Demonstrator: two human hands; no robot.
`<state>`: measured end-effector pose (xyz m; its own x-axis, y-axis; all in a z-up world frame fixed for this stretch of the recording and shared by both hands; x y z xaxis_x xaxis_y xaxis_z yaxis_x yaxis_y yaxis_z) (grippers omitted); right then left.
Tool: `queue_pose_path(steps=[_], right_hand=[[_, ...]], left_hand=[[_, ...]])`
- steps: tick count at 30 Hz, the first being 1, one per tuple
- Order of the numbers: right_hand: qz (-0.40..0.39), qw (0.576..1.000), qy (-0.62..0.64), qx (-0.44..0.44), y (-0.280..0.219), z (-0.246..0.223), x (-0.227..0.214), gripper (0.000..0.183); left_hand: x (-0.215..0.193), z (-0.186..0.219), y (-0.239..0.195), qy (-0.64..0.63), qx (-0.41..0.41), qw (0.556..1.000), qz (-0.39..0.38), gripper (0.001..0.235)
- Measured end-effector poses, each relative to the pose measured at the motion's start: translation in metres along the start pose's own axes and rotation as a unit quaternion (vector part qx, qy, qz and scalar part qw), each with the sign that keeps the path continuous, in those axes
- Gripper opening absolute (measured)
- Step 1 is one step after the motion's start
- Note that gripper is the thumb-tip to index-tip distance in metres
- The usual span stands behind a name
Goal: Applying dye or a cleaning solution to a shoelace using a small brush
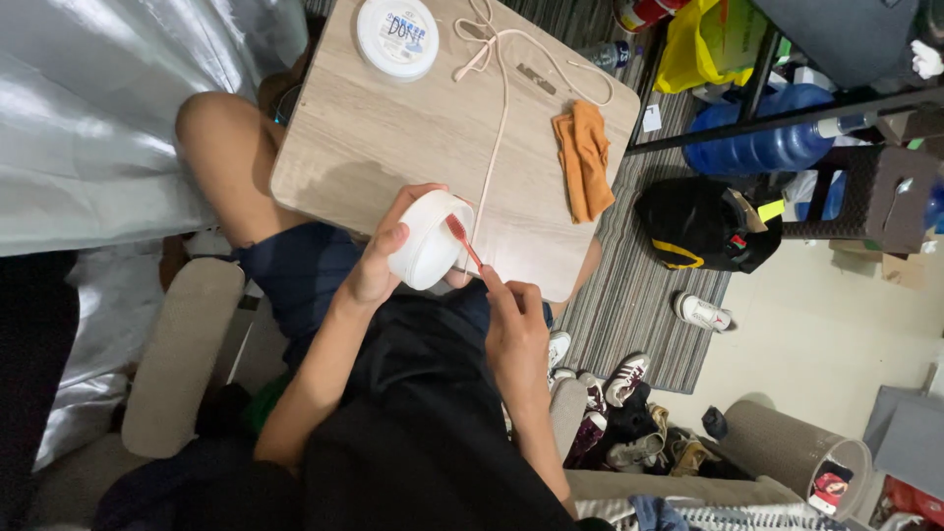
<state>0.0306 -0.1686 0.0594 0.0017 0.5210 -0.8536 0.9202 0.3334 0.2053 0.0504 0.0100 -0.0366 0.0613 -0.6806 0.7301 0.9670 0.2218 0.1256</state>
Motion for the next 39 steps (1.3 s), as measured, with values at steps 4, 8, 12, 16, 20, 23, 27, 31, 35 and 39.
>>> queue_pose_path(steps=[4,8,12,16,20,23,27,31,35,39], right_hand=[[-0.020,1.000,-0.013,-0.001,-0.003,-0.011,-0.012,0.032],[-0.127,0.991,-0.021,0.035,-0.002,-0.020,-0.021,0.032],[-0.141,0.988,0.011,0.063,0.001,-0.020,-0.027,0.032],[-0.135,0.989,-0.006,0.061,0.002,-0.022,-0.028,0.030],[-0.181,0.981,0.032,0.059,-0.003,-0.026,-0.023,0.032],[-0.191,0.975,0.090,0.073,0.000,-0.030,-0.027,0.033],[-0.138,0.970,0.176,0.095,0.008,-0.037,-0.043,0.034],[-0.091,0.976,0.184,0.073,0.004,-0.033,-0.038,0.034],[-0.084,0.979,0.177,0.057,0.001,-0.035,-0.032,0.033],[-0.100,0.981,0.156,0.058,-0.003,-0.035,-0.029,0.032]], left_hand=[[0.044,0.049,0.002,0.015,0.004,1.000,-0.004,0.087],[0.034,0.035,0.000,-0.003,-0.005,0.999,-0.039,0.083],[0.027,0.023,0.000,-0.049,-0.012,0.997,-0.050,0.083],[0.034,0.028,-0.001,-0.044,-0.013,0.998,-0.040,0.085],[0.017,0.013,0.001,0.026,0.021,0.999,-0.035,0.085],[0.022,0.014,0.001,0.044,0.030,0.998,-0.031,0.085],[0.013,0.001,0.001,0.035,0.030,0.999,-0.010,0.086],[0.028,-0.002,-0.002,-0.007,0.018,1.000,0.002,0.080],[0.033,-0.011,-0.007,-0.061,-0.019,0.996,0.058,0.073],[0.030,-0.015,-0.010,-0.087,-0.043,0.989,0.108,0.064]])
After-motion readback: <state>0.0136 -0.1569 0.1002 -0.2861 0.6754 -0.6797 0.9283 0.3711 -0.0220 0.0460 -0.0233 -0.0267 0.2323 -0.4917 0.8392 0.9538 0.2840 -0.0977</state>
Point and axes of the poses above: each hand's wrist, its own y-axis towards the middle knuckle, its own x-axis out of the palm, z = x × y, the point moved 5 cm from there along y, towards the middle knuckle, and after that the axes turned 6 degrees about x, right-handed, at the moved point
